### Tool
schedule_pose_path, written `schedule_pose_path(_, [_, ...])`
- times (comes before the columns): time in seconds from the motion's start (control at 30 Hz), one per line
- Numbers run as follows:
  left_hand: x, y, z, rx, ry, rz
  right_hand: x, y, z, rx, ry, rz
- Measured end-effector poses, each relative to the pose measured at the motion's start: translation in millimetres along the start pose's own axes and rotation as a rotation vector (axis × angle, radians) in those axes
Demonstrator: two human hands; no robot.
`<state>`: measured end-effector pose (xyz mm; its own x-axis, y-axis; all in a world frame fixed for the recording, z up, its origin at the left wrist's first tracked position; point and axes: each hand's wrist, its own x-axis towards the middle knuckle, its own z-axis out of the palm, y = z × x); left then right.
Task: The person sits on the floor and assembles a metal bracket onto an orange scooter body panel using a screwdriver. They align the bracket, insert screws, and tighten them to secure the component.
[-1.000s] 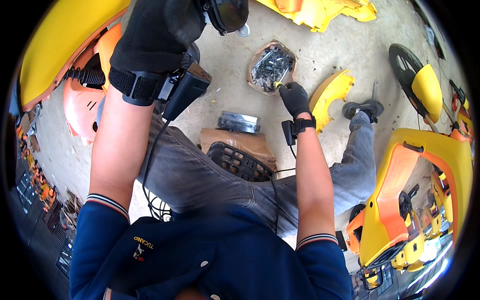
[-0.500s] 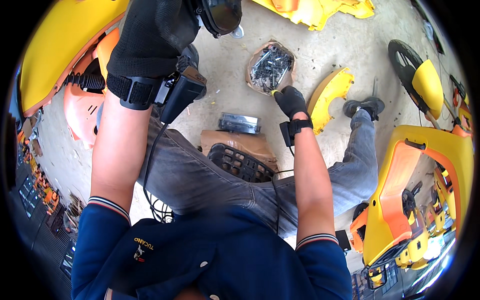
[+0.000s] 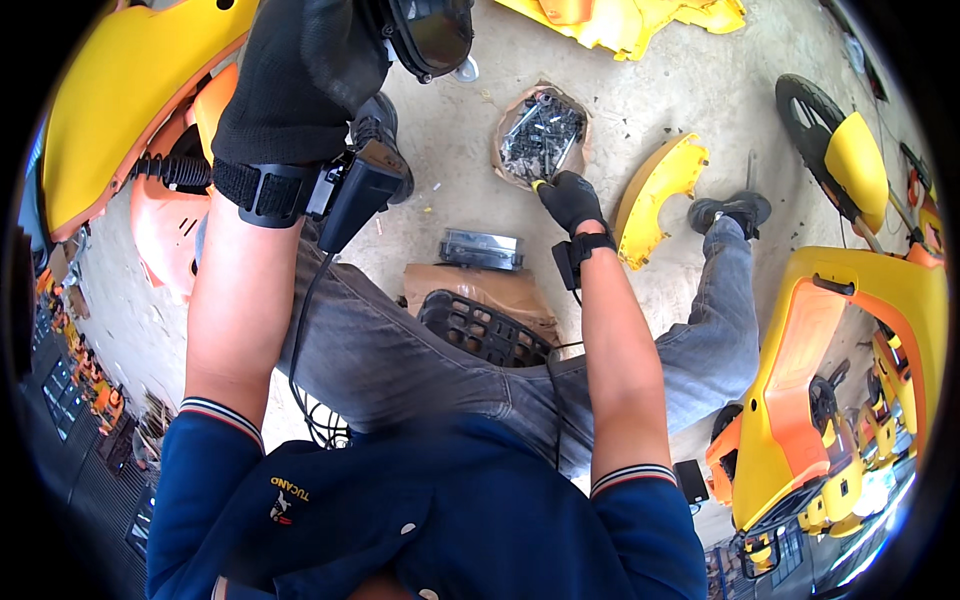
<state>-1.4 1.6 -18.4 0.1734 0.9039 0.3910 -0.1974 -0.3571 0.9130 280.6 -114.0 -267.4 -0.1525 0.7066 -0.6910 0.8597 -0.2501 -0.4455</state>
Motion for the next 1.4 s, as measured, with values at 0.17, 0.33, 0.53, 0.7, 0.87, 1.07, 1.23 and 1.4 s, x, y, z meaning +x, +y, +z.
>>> schedule_pose_path(0.17, [1.3, 0.2, 0.9, -0.078, 0.005, -0.067, 5.2, 0.2, 7.0, 0.078, 0.058, -0.023])
schedule_pose_path(0.33, [10.1, 13.6, 16.8, -0.226, 0.221, -0.355, 13.5, 8.6, 11.1, 0.233, 0.080, -0.001])
schedule_pose_path(0.53, [14.7, 21.7, 22.1, -0.322, 0.354, -0.534, 4.9, 27.4, 1.6, 0.217, 0.056, 0.036])
schedule_pose_path(0.7, [-1.0, 14.9, 14.9, -0.254, 0.187, -0.270, -1.6, 15.7, -0.1, 0.146, 0.011, 0.093])
schedule_pose_path(0.87, [11.7, 13.5, 18.1, -0.235, 0.276, -0.474, 5.6, 22.7, 15.2, 0.242, 0.130, 0.067])
schedule_pose_path(1.07, [-0.7, 2.9, 9.1, -0.217, 0.184, -0.294, -2.7, 21.5, 5.8, 0.438, 0.101, 0.084])
schedule_pose_path(1.23, [3.7, 4.3, 12.9, -0.290, 0.233, -0.383, -11.1, 22.6, -1.2, 0.619, 0.068, 0.129])
schedule_pose_path(1.4, [-1.1, 6.6, 9.5, -0.227, 0.139, -0.231, -23.6, 30.3, -5.4, 0.963, 0.242, 0.134])
